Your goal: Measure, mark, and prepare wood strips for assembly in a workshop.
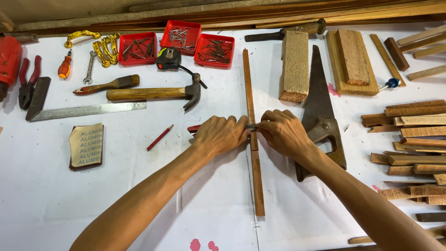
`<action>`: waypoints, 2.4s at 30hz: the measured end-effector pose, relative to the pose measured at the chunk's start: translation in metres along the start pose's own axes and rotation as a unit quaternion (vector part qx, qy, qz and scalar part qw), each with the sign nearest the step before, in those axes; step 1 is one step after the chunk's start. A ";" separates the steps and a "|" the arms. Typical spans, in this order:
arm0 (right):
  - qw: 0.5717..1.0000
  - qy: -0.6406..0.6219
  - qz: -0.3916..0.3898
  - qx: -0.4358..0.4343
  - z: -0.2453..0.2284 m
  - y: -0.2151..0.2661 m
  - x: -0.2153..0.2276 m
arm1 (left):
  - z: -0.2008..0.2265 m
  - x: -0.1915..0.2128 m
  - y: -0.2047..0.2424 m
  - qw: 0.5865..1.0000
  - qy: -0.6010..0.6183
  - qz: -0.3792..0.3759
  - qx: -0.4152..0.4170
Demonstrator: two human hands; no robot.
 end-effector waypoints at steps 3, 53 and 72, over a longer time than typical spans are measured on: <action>1.000 0.000 0.004 0.003 0.013 -0.008 -0.008 | -0.006 0.004 -0.013 1.000 0.005 -0.015 0.008; 0.999 0.002 -0.006 0.036 0.012 -0.005 0.003 | -0.009 0.018 0.021 0.998 0.054 0.011 0.020; 0.988 -0.034 -0.147 -0.019 0.041 -0.005 -0.028 | -0.032 0.000 -0.022 0.999 0.019 0.030 0.040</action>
Point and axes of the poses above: each hand's wrist, its own y-axis away from the middle knuckle, its own x-axis out of the back of the hand, z = x × y, the point moved 3 cm from there along -y, towards the middle knuckle, and after that the axes turned 1 degree about z, right-handed, at the moved point
